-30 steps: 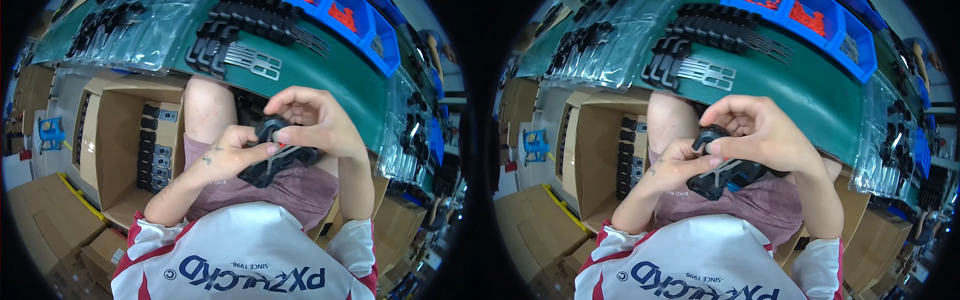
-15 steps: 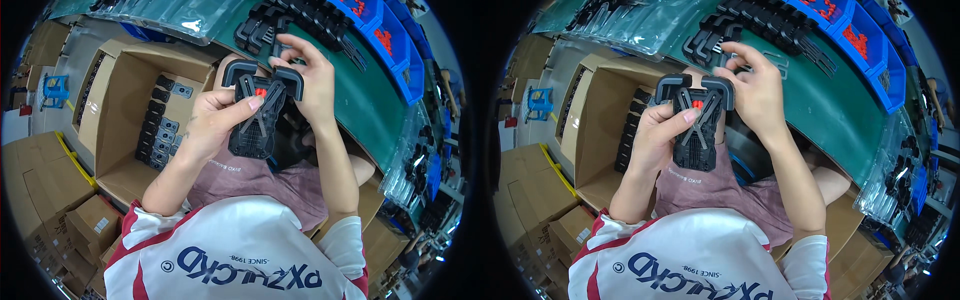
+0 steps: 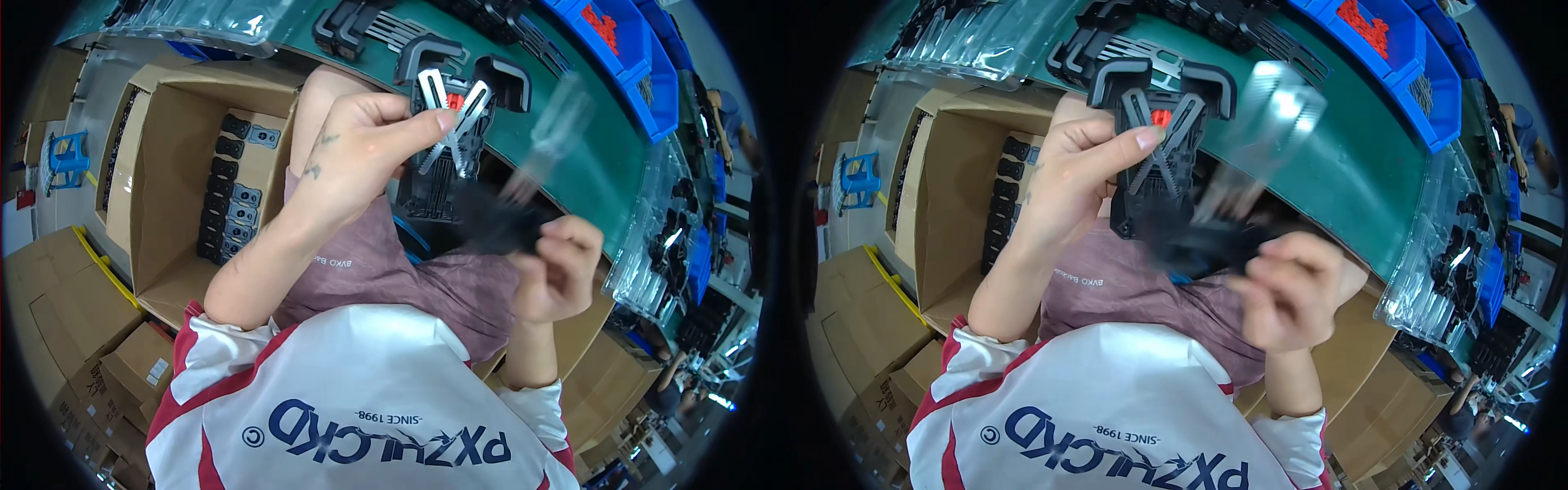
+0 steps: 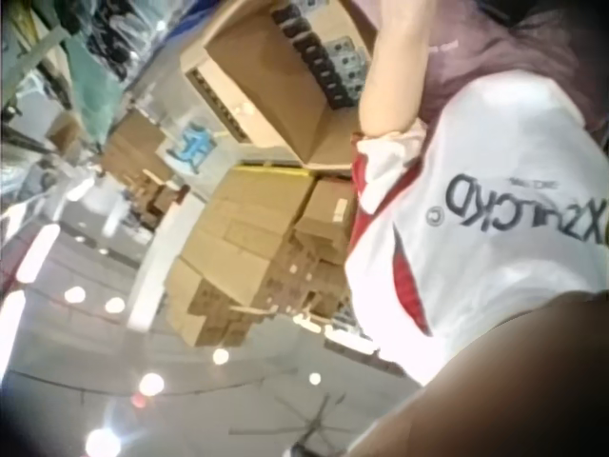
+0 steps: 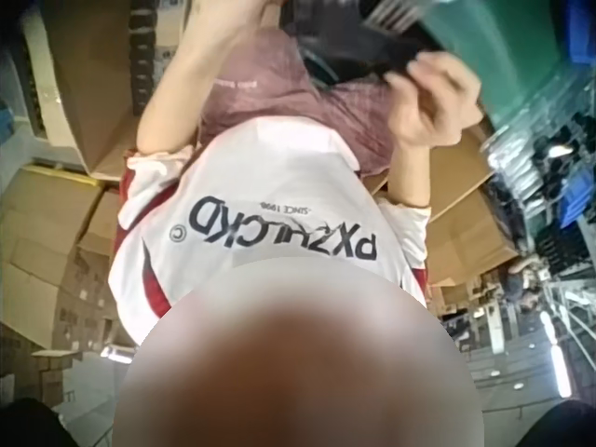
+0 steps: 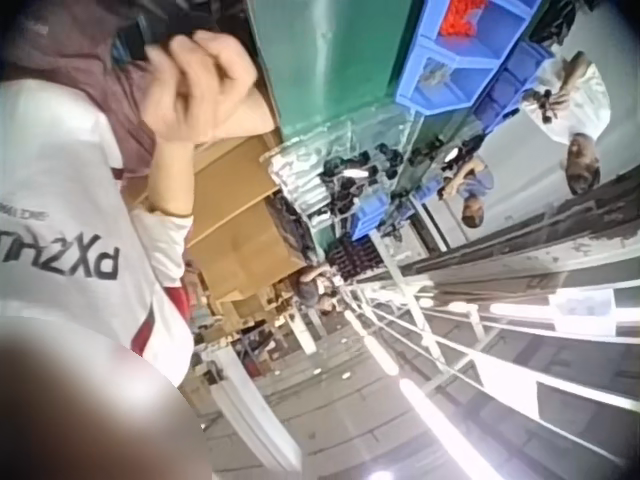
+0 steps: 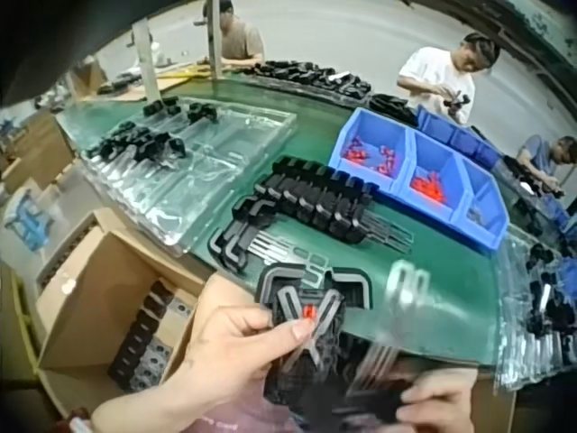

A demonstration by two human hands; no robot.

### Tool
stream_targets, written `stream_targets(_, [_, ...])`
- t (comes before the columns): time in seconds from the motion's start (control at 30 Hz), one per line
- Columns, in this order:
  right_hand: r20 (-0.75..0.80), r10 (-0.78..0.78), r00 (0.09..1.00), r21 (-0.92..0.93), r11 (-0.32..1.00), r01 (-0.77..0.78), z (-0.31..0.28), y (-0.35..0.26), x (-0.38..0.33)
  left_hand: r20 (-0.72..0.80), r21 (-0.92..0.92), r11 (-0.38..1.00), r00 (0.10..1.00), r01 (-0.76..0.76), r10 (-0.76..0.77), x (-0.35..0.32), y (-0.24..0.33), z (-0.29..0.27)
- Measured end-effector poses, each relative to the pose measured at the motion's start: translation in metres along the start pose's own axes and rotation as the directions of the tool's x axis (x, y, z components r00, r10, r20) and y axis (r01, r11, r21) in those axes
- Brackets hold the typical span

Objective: Assembling phone holder brackets by attaching metal clips and plastic parts.

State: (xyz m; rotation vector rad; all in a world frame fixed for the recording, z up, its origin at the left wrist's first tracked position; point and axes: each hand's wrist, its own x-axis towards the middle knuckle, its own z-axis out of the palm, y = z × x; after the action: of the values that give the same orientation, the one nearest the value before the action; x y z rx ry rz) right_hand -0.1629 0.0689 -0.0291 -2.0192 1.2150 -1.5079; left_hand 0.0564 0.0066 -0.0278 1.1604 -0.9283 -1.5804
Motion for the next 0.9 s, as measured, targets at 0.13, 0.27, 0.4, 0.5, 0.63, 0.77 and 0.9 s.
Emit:
stream_targets(0.13, [0.113, -0.133, 0.985, 0.052, 0.990, 0.128, 0.005, 0.000, -0.001, 0.029, -0.041, 0.999, 0.999, 0.030, -0.029, 0.009, 0.003, 0.018])
stream_targets(0.27, [0.083, -0.159, 0.984, 0.075, 0.985, 0.153, 0.006, 0.007, -0.007, 0.032, -0.087, 0.995, 0.999, 0.038, -0.036, 0.006, 0.014, 0.032])
stream_targets(0.4, [0.052, -0.158, 0.986, 0.063, 0.986, 0.155, 0.005, 0.008, -0.008, 0.060, -0.171, 0.983, 0.997, 0.063, -0.054, 0.010, 0.004, 0.031])
stream_targets(0.5, [0.030, -0.144, 0.989, 0.060, 0.988, 0.142, 0.003, 0.008, -0.009, 0.094, -0.254, 0.965, 0.995, 0.062, -0.039, 0.009, 0.004, 0.034])
stream_targets(0.63, [0.000, -0.105, 0.994, 0.065, 0.992, 0.105, 0.002, 0.008, -0.010, 0.158, -0.424, 0.905, 0.987, 0.041, 0.030, 0.005, 0.007, 0.037])
stream_targets(0.77, [0.006, -0.110, 0.994, 0.067, 0.992, 0.110, 0.000, 0.008, -0.012, 0.224, -0.497, 0.863, 0.974, 0.093, 0.024, 0.002, 0.007, 0.033])
stream_targets(0.9, [0.020, -0.145, 0.989, 0.036, 0.989, 0.144, -0.004, 0.006, -0.007, 0.266, -0.327, 0.945, 0.962, 0.027, 0.065, -0.008, 0.007, 0.035])
